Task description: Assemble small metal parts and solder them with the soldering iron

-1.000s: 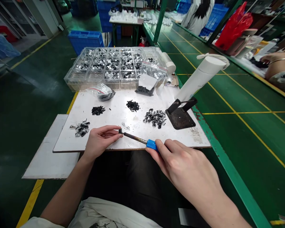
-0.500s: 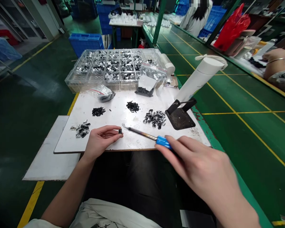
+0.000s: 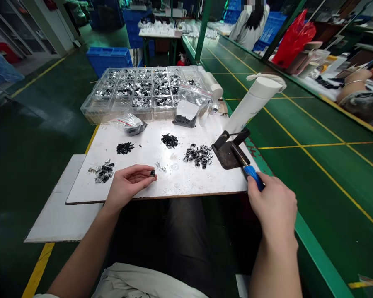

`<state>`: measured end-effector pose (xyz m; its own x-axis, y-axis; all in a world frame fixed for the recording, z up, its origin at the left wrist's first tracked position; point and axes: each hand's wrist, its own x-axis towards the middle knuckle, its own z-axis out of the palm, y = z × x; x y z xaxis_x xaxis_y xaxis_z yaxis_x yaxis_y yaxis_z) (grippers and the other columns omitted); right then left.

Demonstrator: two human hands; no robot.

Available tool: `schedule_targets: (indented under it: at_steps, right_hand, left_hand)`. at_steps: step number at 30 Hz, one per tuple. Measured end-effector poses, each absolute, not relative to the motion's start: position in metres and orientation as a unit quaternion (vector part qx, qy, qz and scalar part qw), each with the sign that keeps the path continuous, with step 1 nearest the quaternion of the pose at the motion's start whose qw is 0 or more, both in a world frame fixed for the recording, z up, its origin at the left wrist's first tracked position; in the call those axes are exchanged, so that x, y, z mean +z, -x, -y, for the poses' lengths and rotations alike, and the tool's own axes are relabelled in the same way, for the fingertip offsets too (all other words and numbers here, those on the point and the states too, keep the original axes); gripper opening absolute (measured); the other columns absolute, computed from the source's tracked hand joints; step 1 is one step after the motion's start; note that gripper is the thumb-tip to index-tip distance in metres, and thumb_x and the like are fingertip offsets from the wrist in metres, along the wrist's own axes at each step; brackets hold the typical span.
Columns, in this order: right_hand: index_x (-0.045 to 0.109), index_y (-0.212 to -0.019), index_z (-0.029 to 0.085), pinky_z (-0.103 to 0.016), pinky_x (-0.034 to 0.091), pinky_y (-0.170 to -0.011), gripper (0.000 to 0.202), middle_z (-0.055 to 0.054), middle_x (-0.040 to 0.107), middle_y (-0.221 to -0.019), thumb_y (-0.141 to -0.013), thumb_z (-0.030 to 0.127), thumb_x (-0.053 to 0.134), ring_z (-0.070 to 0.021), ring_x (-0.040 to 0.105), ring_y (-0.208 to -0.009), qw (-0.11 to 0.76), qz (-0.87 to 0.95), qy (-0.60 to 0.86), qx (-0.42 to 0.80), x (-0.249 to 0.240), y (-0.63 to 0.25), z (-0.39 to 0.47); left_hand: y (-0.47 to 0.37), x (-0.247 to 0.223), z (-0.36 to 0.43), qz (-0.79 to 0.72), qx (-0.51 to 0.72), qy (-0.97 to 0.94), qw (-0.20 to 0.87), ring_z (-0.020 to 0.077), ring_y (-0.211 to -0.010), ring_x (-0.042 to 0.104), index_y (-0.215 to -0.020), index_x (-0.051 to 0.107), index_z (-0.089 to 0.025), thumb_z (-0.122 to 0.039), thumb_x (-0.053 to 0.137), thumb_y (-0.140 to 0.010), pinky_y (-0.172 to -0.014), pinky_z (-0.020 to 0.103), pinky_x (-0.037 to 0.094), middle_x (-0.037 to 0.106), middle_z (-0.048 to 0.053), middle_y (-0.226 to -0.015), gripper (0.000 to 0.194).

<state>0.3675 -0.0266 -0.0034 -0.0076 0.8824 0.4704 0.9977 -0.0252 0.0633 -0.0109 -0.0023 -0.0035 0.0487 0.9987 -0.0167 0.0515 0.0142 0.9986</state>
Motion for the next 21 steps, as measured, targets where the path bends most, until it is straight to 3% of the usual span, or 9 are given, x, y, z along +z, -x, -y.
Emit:
schedule_targets:
  at_steps: [4, 11, 18, 21]
  right_hand:
    - [0.078, -0.101, 0.015, -0.031, 0.034, -0.051, 0.032, -0.013, 0.073, -0.083, -0.089, 0.039, 0.06, -0.0213, 0.054, -0.056, 0.181, 0.619, 0.739, -0.195, -0.018, -0.362, 0.006]
    - [0.076, -0.105, 0.015, -0.032, 0.038, -0.058, 0.036, -0.012, 0.073, -0.085, -0.09, 0.043, 0.059, -0.0253, 0.059, -0.07, 0.224, 0.609, 0.731, -0.212, -0.033, -0.355, 0.002]
    - [0.074, -0.101, 0.014, -0.035, 0.042, -0.051, 0.031, -0.012, 0.07, -0.074, -0.094, 0.038, 0.055, -0.0255, 0.06, -0.057, 0.224, 0.63, 0.714, -0.207, 0.0, -0.346, 0.03]
    - [0.068, -0.117, 0.013, -0.034, 0.044, -0.045, 0.033, -0.013, 0.071, -0.078, -0.095, 0.035, 0.058, -0.0216, 0.058, -0.046, 0.209, 0.653, 0.715, -0.139, 0.031, -0.336, 0.061]
  left_hand:
    - [0.011, -0.005, 0.002, -0.504, 0.47, -0.517, 0.507, 0.0205, -0.084, 0.076, -0.098, 0.08, -0.017, -0.029, 0.087, -0.07, -0.083, 0.028, 0.065, 0.078, 0.006, -0.085, 0.031]
    - [0.012, -0.006, 0.002, -0.505, 0.465, -0.522, 0.507, 0.0225, -0.085, 0.076, -0.099, 0.08, -0.017, -0.031, 0.087, -0.071, -0.083, 0.03, 0.065, 0.078, 0.007, -0.086, 0.032]
    - [0.011, -0.006, 0.002, -0.509, 0.469, -0.521, 0.5, 0.0215, -0.083, 0.076, -0.098, 0.08, -0.017, -0.03, 0.086, -0.071, -0.081, 0.029, 0.065, 0.078, 0.006, -0.085, 0.03]
    - [0.009, -0.005, 0.002, -0.507, 0.469, -0.53, 0.492, 0.0203, -0.083, 0.076, -0.098, 0.08, -0.017, -0.028, 0.086, -0.072, -0.081, 0.028, 0.065, 0.078, 0.005, -0.085, 0.029]
